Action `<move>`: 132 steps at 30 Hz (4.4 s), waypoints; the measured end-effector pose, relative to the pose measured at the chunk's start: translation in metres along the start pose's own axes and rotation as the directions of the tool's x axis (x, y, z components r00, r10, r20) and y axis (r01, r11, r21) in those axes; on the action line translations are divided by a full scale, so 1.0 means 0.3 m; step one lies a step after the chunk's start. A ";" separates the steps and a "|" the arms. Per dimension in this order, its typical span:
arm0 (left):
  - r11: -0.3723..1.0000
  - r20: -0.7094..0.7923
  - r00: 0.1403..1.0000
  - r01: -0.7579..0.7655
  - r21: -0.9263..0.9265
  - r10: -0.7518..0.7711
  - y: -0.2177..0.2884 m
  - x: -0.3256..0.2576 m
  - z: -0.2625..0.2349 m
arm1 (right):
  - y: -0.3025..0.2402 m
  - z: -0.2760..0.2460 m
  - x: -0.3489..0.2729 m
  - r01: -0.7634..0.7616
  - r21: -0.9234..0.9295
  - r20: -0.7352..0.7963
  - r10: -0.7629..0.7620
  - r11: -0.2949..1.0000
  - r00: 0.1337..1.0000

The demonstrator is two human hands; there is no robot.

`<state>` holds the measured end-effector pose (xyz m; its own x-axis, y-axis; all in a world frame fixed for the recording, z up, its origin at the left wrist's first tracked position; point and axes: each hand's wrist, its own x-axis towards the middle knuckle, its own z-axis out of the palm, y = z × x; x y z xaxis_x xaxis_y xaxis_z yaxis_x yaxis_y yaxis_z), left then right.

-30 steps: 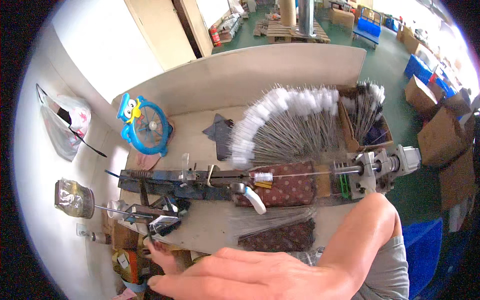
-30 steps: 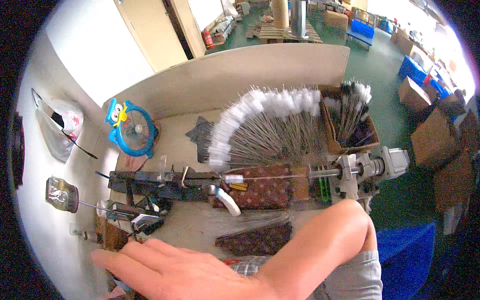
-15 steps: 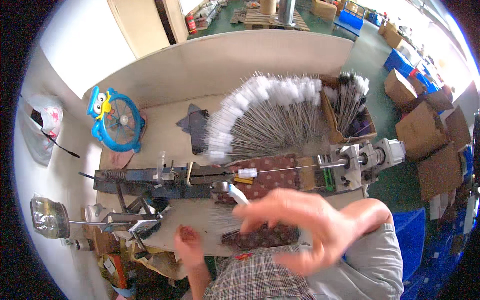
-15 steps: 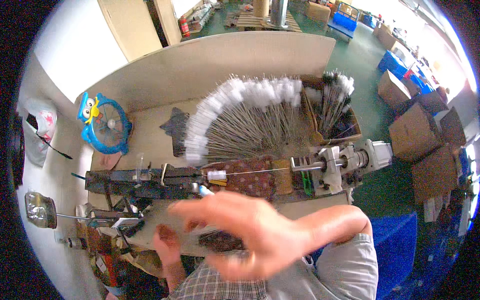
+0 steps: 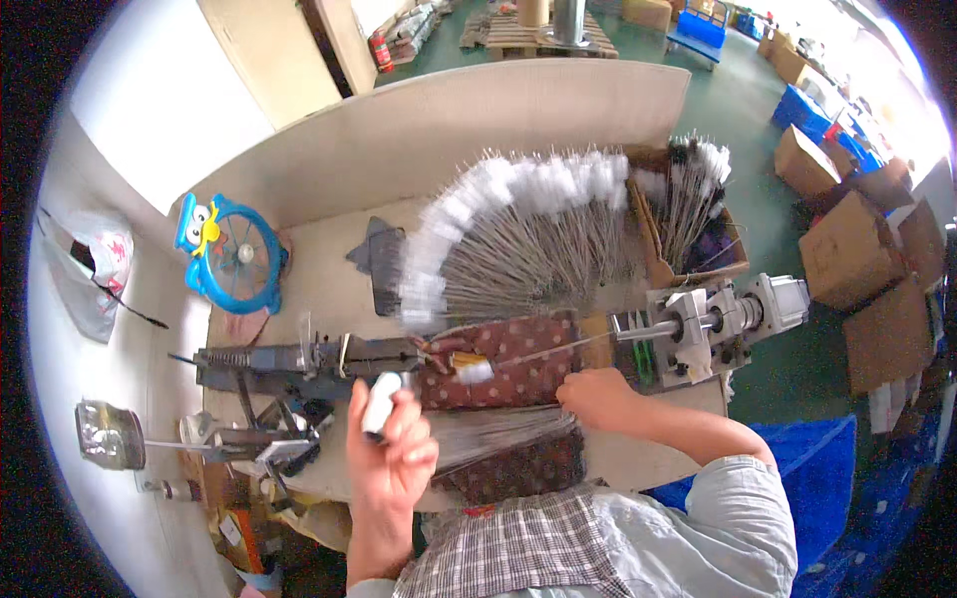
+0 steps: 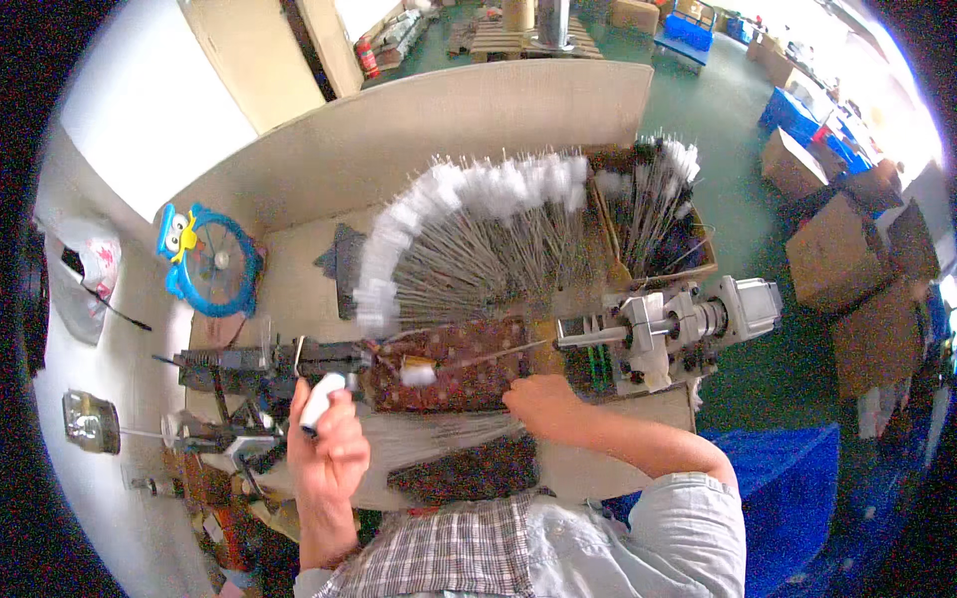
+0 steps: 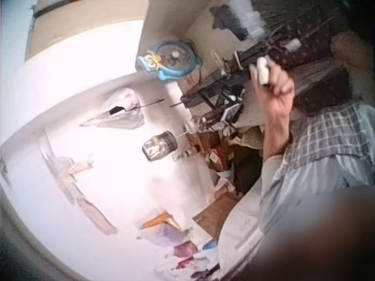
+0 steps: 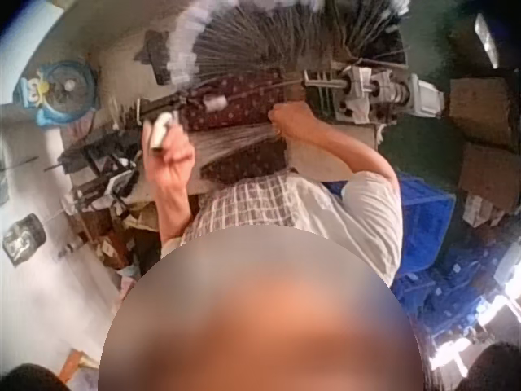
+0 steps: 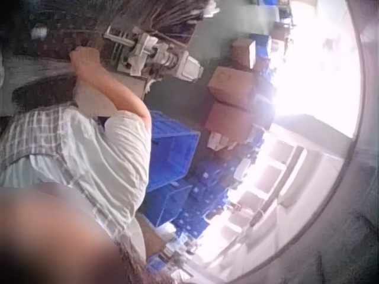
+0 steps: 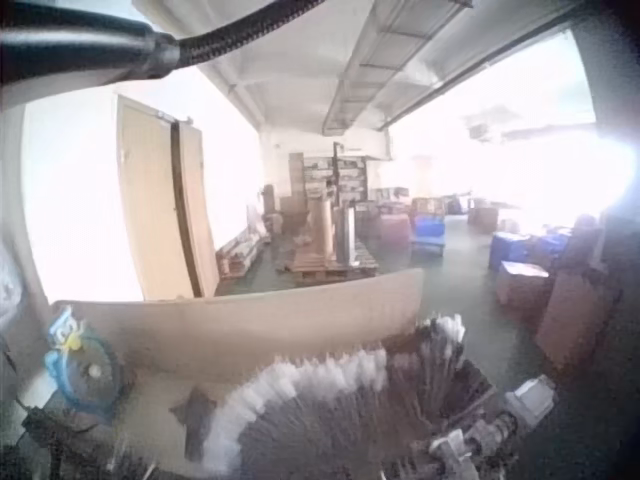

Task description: Processing and assembling industrial brush rods using a production fixture on a workshop table.

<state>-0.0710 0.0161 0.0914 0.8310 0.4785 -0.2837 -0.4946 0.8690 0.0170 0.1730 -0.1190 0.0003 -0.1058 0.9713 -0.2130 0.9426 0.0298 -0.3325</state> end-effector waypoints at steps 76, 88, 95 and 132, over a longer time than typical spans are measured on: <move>0.741 -0.130 0.860 -0.336 0.582 0.493 0.055 0.004 -0.261 | -0.242 -0.178 0.456 0.350 0.119 -0.609 -0.210 0.929 0.765; -0.048 0.036 0.838 -0.011 0.999 0.545 0.033 0.154 -0.387 | -0.252 -0.234 0.342 0.356 0.074 -0.638 -0.230 0.932 0.735; 0.405 -0.063 0.836 -0.197 0.893 0.546 -0.070 0.194 -0.388 | -0.171 -0.061 0.207 0.250 0.155 -0.353 -0.183 0.956 0.918; 0.557 -0.029 0.839 -0.334 0.760 0.543 -0.152 0.153 -0.224 | -0.076 -0.239 0.213 0.235 0.330 -0.616 0.020 0.914 0.788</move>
<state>-0.0276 -0.0101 0.0131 0.4218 0.8696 -0.2568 -0.3592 0.4203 0.8333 0.1675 -0.0407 0.0600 0.1307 0.9110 0.3912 0.7323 0.1773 -0.6575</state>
